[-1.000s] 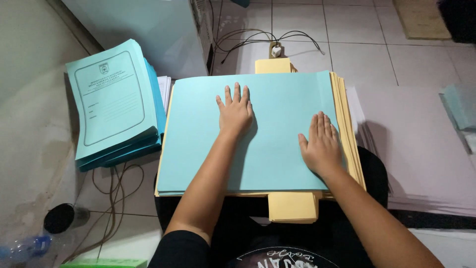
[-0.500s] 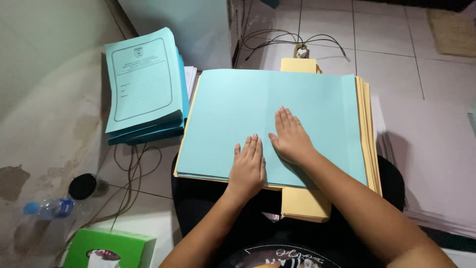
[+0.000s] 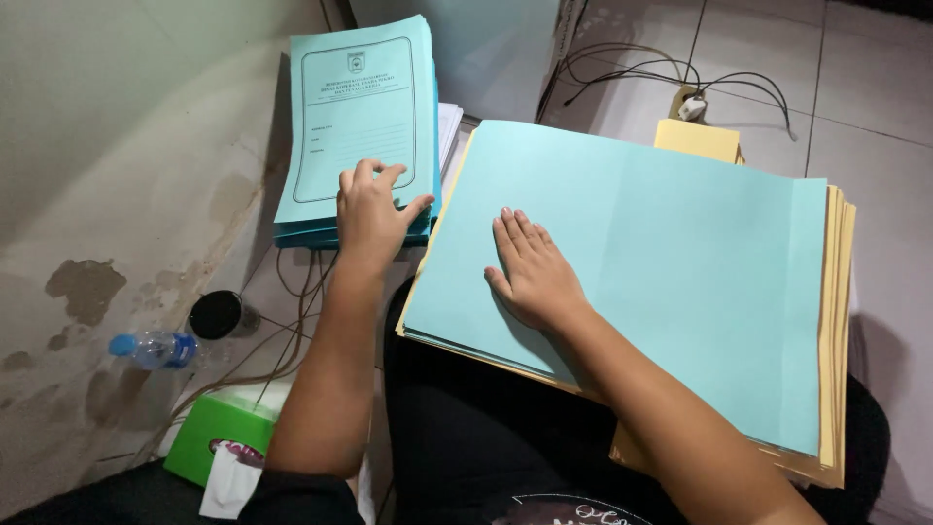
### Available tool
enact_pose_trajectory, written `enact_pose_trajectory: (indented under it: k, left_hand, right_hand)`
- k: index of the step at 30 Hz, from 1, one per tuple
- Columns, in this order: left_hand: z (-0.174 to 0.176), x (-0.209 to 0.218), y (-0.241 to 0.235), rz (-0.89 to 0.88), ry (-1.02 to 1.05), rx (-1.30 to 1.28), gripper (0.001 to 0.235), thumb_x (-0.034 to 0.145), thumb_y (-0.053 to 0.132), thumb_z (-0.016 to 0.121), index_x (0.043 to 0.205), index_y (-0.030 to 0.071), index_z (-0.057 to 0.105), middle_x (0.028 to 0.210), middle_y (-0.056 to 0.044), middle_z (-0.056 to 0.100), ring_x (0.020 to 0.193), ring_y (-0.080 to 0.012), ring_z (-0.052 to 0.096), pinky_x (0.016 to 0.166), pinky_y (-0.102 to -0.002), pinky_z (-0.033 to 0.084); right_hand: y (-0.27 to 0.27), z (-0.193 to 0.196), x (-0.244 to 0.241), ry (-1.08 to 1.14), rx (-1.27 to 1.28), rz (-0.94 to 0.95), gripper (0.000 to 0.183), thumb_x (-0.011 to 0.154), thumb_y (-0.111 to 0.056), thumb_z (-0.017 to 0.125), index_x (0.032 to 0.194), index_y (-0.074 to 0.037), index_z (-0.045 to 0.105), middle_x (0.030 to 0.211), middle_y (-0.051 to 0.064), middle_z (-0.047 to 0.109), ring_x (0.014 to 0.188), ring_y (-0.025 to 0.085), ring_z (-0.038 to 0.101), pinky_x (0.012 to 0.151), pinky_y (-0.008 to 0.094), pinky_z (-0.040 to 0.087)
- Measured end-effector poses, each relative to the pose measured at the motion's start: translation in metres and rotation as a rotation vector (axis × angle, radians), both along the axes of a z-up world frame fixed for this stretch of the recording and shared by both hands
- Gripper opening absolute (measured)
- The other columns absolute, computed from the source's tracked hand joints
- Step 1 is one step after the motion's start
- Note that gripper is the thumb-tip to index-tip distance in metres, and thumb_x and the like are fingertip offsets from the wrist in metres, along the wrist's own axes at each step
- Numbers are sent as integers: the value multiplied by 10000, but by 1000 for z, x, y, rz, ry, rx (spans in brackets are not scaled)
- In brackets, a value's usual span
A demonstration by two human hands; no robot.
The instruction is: The person sits with a stack of light blue folders on their lap and repeatedly picks up a folder from a pile to the left, places it into the main stack, and smooths it down with both hands. This action is repeated throughout the video.
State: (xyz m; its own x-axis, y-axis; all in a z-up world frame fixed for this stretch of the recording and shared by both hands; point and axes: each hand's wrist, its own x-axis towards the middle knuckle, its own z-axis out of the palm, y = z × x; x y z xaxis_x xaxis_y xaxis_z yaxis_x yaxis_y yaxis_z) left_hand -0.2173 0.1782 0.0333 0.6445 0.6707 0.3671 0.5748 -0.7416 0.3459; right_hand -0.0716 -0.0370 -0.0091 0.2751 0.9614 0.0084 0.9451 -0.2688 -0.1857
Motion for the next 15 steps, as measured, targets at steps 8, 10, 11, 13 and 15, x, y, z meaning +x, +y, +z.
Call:
enact_pose_trajectory:
  k: [8, 10, 11, 13, 15]
  left_hand:
    - [41, -9, 16, -47, 230, -356, 481, 826, 394, 850, 1169, 75, 741, 1109, -123, 717, 1063, -353, 686, 909, -559, 536]
    - [41, -12, 18, -39, 215, -392, 436, 833, 367, 851, 1145, 80, 751, 1102, -118, 737, 1050, -335, 708, 906, -538, 545]
    - [39, -14, 19, -32, 178, -376, 350, 893, 361, 804, 1136, 113, 763, 1068, -81, 750, 990, -297, 719, 866, -494, 555]
    - [17, -13, 26, -30, 142, -358, 272, 953, 355, 757, 1127, 147, 774, 1035, -44, 763, 929, -259, 731, 826, -449, 565]
    - [-19, -7, 36, -153, -94, 67, 59, 1008, 242, 692, 969, 238, 737, 944, 108, 699, 860, -135, 686, 761, -360, 594]
  right_hand:
    - [-2, 4, -1, 1, -37, -2, 745, 1041, -539, 263, 1621, -74, 234, 1698, 145, 199, 1571, 280, 164, 1264, 425, 88]
    - [-3, 5, 0, 7, -38, -4, 749, 1038, -545, 259, 1622, -78, 230, 1700, 144, 192, 1573, 278, 158, 1266, 426, 83]
    - [-2, 6, 0, 14, -45, 0, 755, 1034, -553, 250, 1623, -80, 227, 1701, 142, 186, 1574, 278, 153, 1266, 427, 76]
    - [-3, 8, 0, 21, -49, -1, 762, 1031, -562, 241, 1624, -83, 223, 1703, 140, 180, 1575, 278, 148, 1266, 429, 69]
    - [-4, 12, -1, 25, -35, 17, 758, 1040, -550, 251, 1612, -54, 258, 1689, 172, 213, 1568, 299, 182, 1266, 441, 86]
